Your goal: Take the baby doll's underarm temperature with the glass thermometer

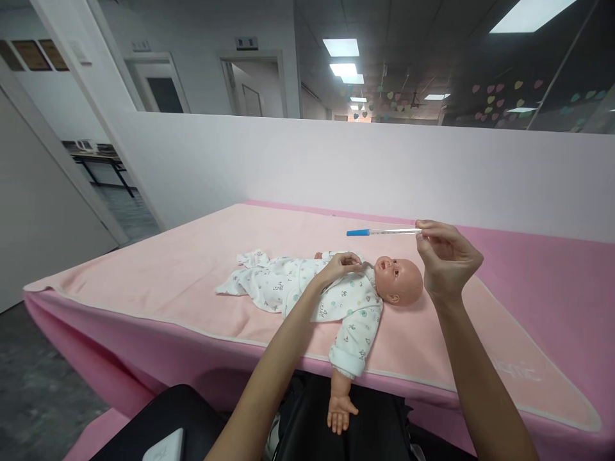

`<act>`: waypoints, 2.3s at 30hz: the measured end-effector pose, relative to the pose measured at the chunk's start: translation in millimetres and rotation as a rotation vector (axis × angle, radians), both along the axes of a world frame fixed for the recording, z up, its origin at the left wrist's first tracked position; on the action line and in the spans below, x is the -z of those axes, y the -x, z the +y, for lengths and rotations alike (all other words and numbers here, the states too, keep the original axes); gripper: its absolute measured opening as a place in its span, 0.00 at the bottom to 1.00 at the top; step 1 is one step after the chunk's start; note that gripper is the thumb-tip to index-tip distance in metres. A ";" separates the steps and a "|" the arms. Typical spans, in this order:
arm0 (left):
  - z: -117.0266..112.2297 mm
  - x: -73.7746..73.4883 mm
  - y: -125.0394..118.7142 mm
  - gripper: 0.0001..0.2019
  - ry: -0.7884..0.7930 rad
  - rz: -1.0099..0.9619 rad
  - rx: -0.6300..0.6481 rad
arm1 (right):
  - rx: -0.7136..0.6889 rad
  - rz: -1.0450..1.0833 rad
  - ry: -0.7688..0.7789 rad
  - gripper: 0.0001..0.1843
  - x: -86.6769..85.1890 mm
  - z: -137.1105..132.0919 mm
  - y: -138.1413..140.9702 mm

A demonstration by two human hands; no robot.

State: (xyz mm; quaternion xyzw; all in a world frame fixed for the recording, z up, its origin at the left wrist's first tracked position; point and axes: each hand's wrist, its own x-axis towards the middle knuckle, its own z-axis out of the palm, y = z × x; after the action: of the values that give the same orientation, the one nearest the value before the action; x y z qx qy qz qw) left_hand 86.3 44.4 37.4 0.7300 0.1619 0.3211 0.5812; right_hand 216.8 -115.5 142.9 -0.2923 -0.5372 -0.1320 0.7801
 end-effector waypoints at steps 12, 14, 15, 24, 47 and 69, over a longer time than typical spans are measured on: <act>-7.1 -1.3 1.7 0.14 -0.014 0.004 -0.060 | 0.403 0.018 0.242 0.09 92.6 -68.7 -17.0; -8.2 -2.9 1.7 0.15 -0.028 0.008 -0.065 | 0.532 -0.005 0.358 0.08 120.1 -86.9 -26.5; -8.4 -3.5 1.8 0.14 -0.034 0.008 -0.068 | 0.579 -0.007 0.405 0.07 132.1 -94.6 -30.3; -10.2 -3.2 3.4 0.13 -0.032 -0.038 -0.098 | 0.764 -0.155 0.924 0.15 188.7 -120.2 -38.8; -4.3 5.0 1.3 0.11 -0.004 -0.144 -0.166 | 0.526 -0.375 0.779 0.14 136.8 60.3 42.1; -5.1 -1.2 15.8 0.19 -0.054 0.085 0.055 | 0.325 -0.161 0.617 0.12 138.7 59.9 39.7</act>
State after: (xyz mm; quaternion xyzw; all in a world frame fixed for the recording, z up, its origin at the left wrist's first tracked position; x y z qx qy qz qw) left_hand 70.5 39.2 38.6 0.7625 0.1574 0.2780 0.5626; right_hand 177.1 -55.6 4.2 -0.5843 -0.5581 -0.1087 0.5791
